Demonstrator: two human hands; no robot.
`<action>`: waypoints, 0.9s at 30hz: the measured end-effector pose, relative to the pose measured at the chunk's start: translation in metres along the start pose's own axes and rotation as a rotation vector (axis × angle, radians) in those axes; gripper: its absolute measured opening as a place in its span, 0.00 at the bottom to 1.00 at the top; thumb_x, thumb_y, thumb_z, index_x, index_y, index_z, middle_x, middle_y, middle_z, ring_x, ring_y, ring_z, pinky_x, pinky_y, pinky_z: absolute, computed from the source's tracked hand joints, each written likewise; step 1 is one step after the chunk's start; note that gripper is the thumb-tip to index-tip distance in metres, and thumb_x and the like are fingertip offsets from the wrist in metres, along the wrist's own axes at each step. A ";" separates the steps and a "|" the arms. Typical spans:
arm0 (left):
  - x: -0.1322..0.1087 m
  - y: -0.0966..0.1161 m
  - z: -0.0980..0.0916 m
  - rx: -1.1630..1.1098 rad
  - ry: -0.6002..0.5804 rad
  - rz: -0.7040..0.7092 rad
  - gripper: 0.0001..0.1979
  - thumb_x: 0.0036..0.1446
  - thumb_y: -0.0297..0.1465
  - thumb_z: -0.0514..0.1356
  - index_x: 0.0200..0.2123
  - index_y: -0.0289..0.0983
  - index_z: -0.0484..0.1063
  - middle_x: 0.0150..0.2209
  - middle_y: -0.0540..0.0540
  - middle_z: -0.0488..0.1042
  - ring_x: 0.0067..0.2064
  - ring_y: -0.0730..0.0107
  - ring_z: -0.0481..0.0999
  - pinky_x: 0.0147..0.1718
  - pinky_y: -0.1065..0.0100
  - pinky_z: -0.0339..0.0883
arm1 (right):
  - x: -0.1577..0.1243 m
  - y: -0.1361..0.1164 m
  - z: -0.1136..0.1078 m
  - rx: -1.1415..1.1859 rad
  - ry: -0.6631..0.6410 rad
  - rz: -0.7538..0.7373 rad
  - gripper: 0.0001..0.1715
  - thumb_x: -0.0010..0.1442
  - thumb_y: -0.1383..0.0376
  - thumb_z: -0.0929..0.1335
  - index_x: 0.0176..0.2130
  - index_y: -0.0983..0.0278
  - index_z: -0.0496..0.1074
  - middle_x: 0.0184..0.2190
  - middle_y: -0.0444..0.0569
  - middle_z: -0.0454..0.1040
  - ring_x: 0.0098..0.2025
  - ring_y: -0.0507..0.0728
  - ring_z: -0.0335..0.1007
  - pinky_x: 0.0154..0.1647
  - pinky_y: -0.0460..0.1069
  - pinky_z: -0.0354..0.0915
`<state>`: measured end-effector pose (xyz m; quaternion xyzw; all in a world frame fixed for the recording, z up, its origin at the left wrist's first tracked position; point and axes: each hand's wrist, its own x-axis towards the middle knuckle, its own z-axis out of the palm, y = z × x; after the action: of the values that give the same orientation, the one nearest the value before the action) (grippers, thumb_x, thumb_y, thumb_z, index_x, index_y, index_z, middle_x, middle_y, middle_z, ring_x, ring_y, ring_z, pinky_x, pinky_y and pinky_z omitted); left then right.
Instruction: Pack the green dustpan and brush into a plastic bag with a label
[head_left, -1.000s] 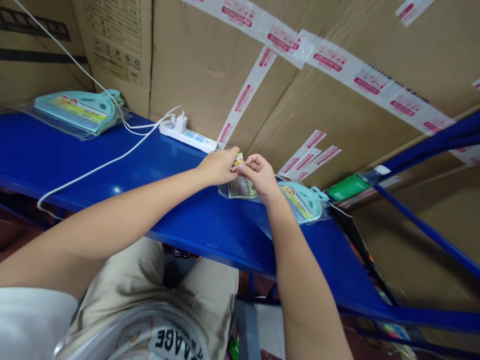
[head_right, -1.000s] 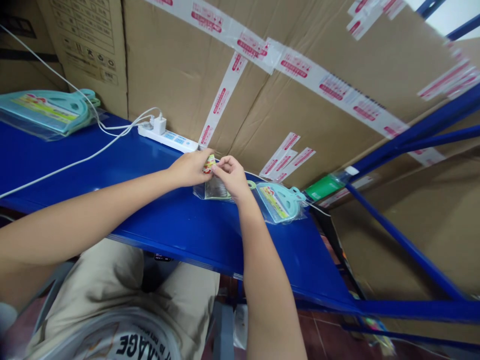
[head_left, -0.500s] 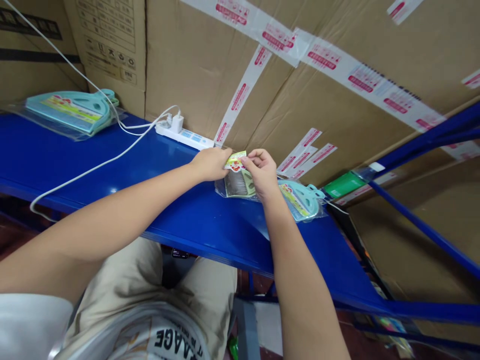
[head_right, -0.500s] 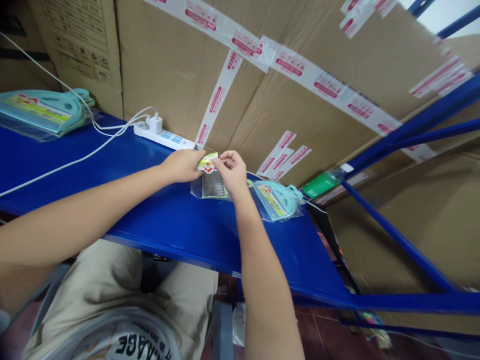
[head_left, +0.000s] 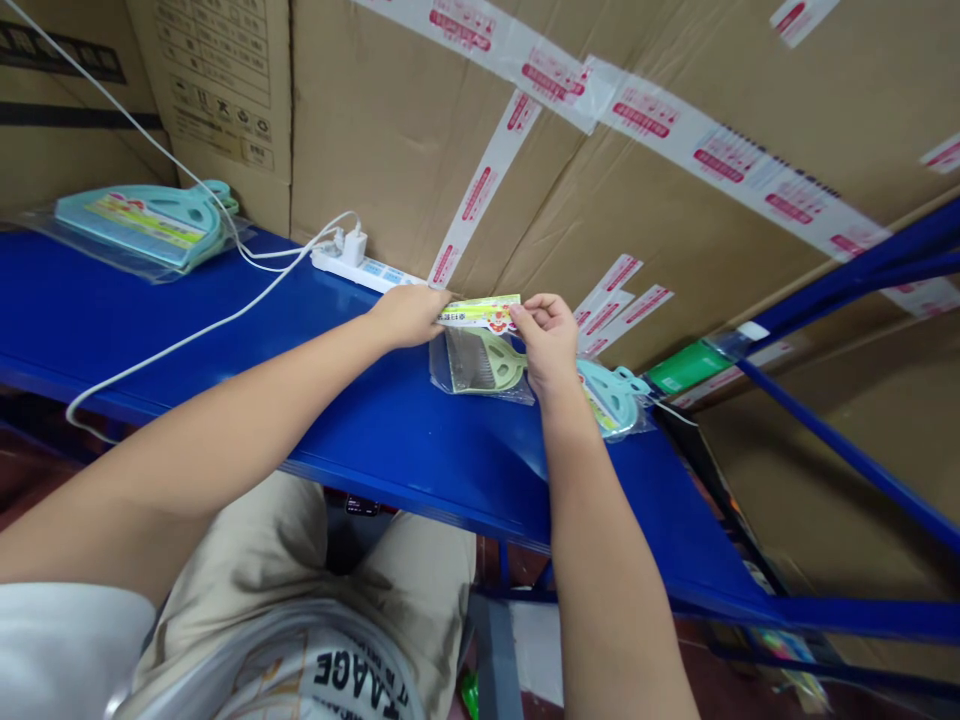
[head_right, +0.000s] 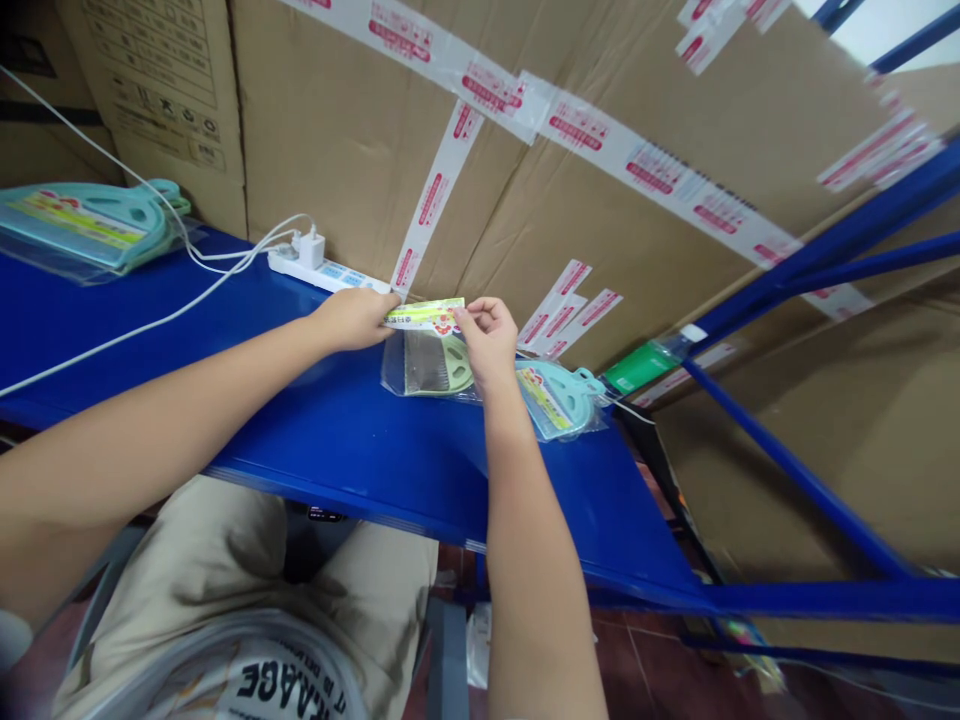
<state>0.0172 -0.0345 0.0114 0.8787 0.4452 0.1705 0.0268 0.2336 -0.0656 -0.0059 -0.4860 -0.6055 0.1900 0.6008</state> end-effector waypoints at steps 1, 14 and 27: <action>0.001 -0.004 -0.002 0.019 -0.011 -0.014 0.21 0.63 0.31 0.57 0.57 0.37 0.75 0.48 0.34 0.81 0.53 0.44 0.80 0.50 0.54 0.70 | 0.001 0.000 -0.002 -0.015 0.014 -0.003 0.24 0.52 0.47 0.74 0.35 0.56 0.61 0.29 0.40 0.68 0.32 0.54 0.69 0.36 0.49 0.69; 0.009 0.006 -0.002 -0.966 0.051 -0.049 0.09 0.61 0.27 0.59 0.46 0.38 0.71 0.39 0.46 0.80 0.41 0.68 0.79 0.42 0.64 0.71 | -0.002 -0.005 -0.004 0.072 -0.116 0.079 0.20 0.54 0.51 0.75 0.36 0.56 0.64 0.30 0.40 0.70 0.32 0.53 0.72 0.35 0.49 0.72; 0.019 -0.020 0.007 -0.994 0.121 -0.380 0.16 0.50 0.19 0.60 0.41 0.40 0.69 0.37 0.45 0.80 0.39 0.63 0.80 0.40 0.59 0.75 | -0.018 -0.024 0.014 -0.683 -0.130 0.160 0.18 0.57 0.53 0.74 0.37 0.57 0.64 0.26 0.43 0.74 0.33 0.58 0.74 0.38 0.51 0.68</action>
<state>0.0144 -0.0065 0.0064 0.6523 0.4627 0.4034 0.4445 0.2089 -0.0865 0.0008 -0.6917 -0.6310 0.0534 0.3471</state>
